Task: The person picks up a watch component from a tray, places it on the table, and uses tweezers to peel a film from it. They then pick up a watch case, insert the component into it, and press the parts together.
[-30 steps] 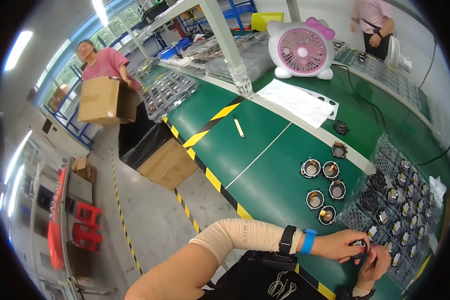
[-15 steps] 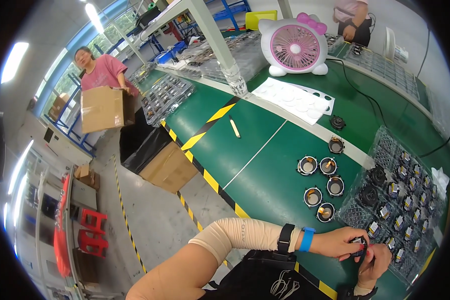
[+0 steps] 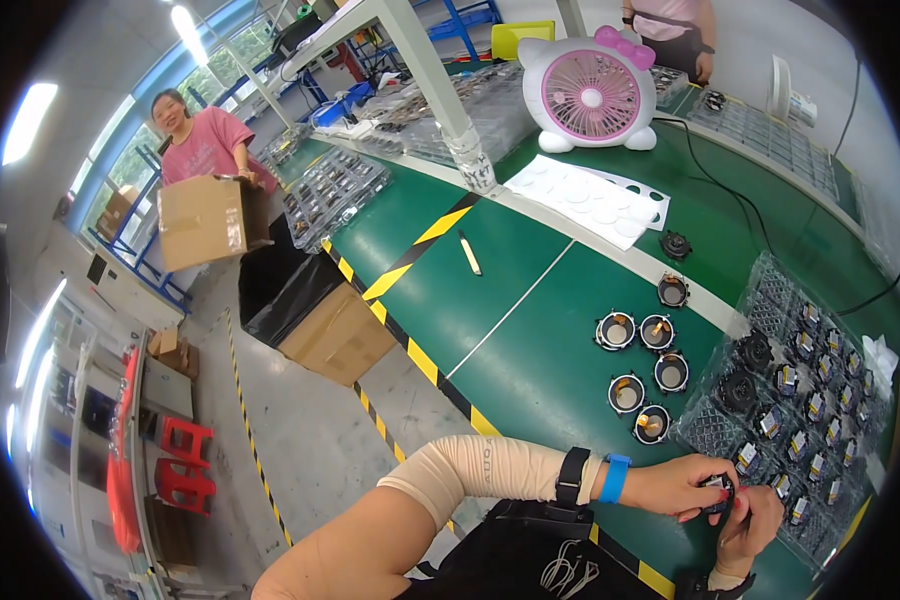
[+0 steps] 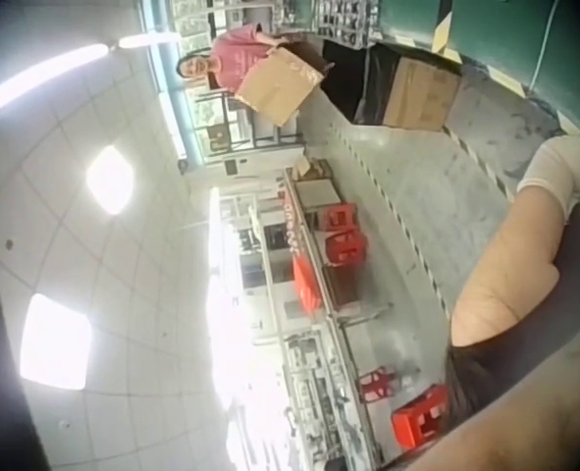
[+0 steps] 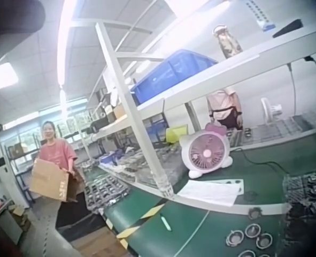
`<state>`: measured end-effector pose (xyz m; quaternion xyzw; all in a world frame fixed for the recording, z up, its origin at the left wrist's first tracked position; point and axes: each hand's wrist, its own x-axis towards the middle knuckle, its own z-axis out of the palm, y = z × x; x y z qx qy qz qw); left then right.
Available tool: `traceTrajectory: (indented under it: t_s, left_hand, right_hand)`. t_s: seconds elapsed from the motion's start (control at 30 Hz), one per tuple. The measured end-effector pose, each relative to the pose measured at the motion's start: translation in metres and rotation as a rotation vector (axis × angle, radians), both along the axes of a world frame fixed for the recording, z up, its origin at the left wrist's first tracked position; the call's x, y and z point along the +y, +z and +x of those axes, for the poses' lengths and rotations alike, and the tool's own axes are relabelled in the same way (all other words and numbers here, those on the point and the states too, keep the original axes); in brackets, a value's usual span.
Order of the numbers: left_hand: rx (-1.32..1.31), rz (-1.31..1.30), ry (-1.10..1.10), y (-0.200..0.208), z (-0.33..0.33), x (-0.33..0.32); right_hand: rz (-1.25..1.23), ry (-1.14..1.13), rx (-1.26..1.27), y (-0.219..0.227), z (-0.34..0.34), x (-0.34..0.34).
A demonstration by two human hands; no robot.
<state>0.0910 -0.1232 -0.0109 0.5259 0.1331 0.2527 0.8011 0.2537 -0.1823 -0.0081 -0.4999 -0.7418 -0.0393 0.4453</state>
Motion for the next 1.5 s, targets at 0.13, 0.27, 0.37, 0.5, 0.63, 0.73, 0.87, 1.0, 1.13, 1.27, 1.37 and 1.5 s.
traceTrajectory:
  t_s: [0.13, 0.27, 0.37, 0.5, 0.63, 0.73, 0.87, 1.0, 1.13, 1.27, 1.37, 1.5]
  left_hand:
    - [0.014, -0.035, -0.02, 0.0, 0.002, -0.005]
    - [0.05, -0.096, -0.03, 0.005, 0.002, 0.001]
    - [0.072, -0.192, 0.084, 0.007, -0.015, 0.016]
    - [0.054, -0.254, 0.167, 0.02, -0.018, 0.025]
    - [0.027, -0.25, 0.092, 0.017, -0.009, 0.023]
    - [0.012, -0.231, 0.087, 0.017, -0.005, 0.017]
    - [0.041, -0.253, 0.117, 0.02, -0.012, 0.014]
    - [-0.024, -0.292, 0.032, 0.018, -0.004, 0.014]
    - [0.011, -0.282, 0.093, 0.018, -0.013, 0.018]
    - [-0.032, -0.254, 0.06, 0.017, -0.014, 0.018]
    - [-0.001, -0.26, 0.107, 0.018, -0.014, 0.019]
    - [-0.058, -0.264, 0.152, 0.02, -0.015, 0.022]
  right_hand:
    - [0.002, -0.022, 0.016, 0.003, 0.0, -0.01]
    - [0.033, -0.089, 0.01, 0.002, 0.006, -0.017]
    - [0.079, -0.033, 0.059, 0.009, -0.004, 0.006]
    - [0.179, 0.064, 0.108, 0.02, -0.007, 0.022]
    - [0.108, -0.014, 0.132, 0.016, 0.001, 0.017]
    - [0.167, 0.013, 0.153, 0.016, 0.003, 0.012]
    - [0.155, 0.05, 0.201, 0.015, -0.004, 0.013]
    - [0.083, -0.022, 0.118, 0.016, 0.007, 0.008]
    - [0.108, 0.071, 0.152, 0.013, -0.001, 0.016]
    - [0.144, 0.058, 0.159, 0.015, -0.003, 0.016]
    - [0.151, -0.024, 0.159, 0.01, -0.002, 0.015]
    - [0.071, -0.118, 0.232, 0.014, -0.003, 0.016]
